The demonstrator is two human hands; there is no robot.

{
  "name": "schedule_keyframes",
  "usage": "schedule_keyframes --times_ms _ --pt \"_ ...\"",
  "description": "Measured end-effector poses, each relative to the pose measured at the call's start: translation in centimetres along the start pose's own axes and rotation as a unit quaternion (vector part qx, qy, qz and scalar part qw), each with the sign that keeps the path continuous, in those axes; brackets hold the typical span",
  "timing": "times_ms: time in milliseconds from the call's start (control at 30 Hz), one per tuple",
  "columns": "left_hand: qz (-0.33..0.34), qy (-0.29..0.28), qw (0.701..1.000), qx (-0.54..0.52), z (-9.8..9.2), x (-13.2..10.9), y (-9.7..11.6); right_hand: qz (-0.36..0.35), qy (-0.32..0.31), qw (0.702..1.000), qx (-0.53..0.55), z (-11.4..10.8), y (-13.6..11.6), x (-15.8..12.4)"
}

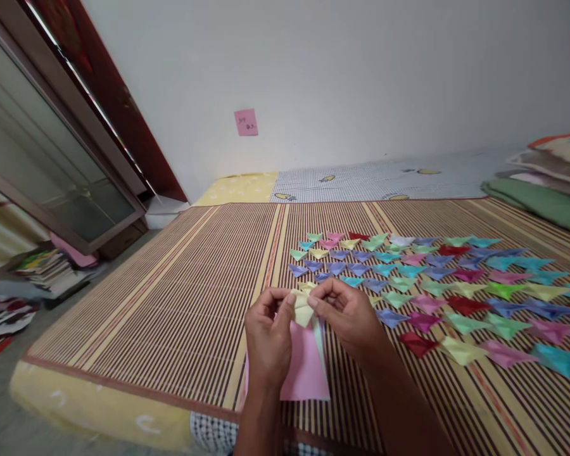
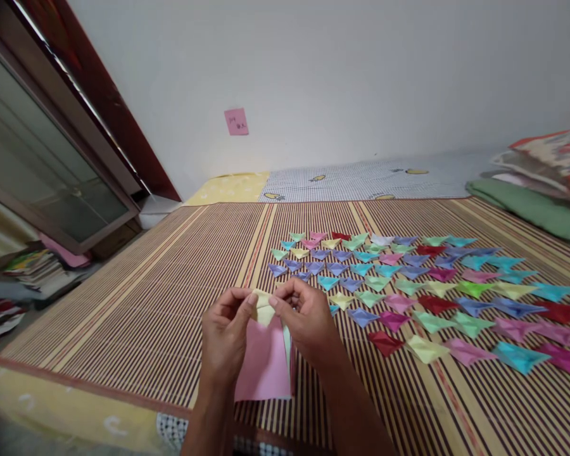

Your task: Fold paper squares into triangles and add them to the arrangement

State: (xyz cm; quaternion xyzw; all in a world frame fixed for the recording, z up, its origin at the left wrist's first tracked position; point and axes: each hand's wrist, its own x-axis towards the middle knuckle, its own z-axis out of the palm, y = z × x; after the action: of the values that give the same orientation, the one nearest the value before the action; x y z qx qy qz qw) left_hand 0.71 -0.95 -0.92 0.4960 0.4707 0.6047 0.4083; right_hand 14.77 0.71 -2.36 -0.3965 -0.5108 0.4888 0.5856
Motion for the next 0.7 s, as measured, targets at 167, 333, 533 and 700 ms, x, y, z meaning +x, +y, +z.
schedule_keyframes --times_ms 167,333,533,700 --pt "-0.016 0.014 1.0 -0.019 0.2 0.1 0.1 0.001 0.002 1.0 0.003 0.1 -0.2 -0.1" --pt "-0.024 0.012 0.999 -0.039 0.2 0.1 -0.2 -0.033 0.015 0.998 -0.048 0.4 -0.6 -0.1" --pt "-0.023 0.019 0.998 -0.051 -0.2 0.4 0.1 -0.037 -0.012 0.997 -0.073 -0.2 -1.3 -0.1" --pt "-0.001 -0.051 0.999 0.007 -0.2 0.3 0.4 -0.003 -0.035 0.996 -0.08 -0.6 -1.2 -0.1"
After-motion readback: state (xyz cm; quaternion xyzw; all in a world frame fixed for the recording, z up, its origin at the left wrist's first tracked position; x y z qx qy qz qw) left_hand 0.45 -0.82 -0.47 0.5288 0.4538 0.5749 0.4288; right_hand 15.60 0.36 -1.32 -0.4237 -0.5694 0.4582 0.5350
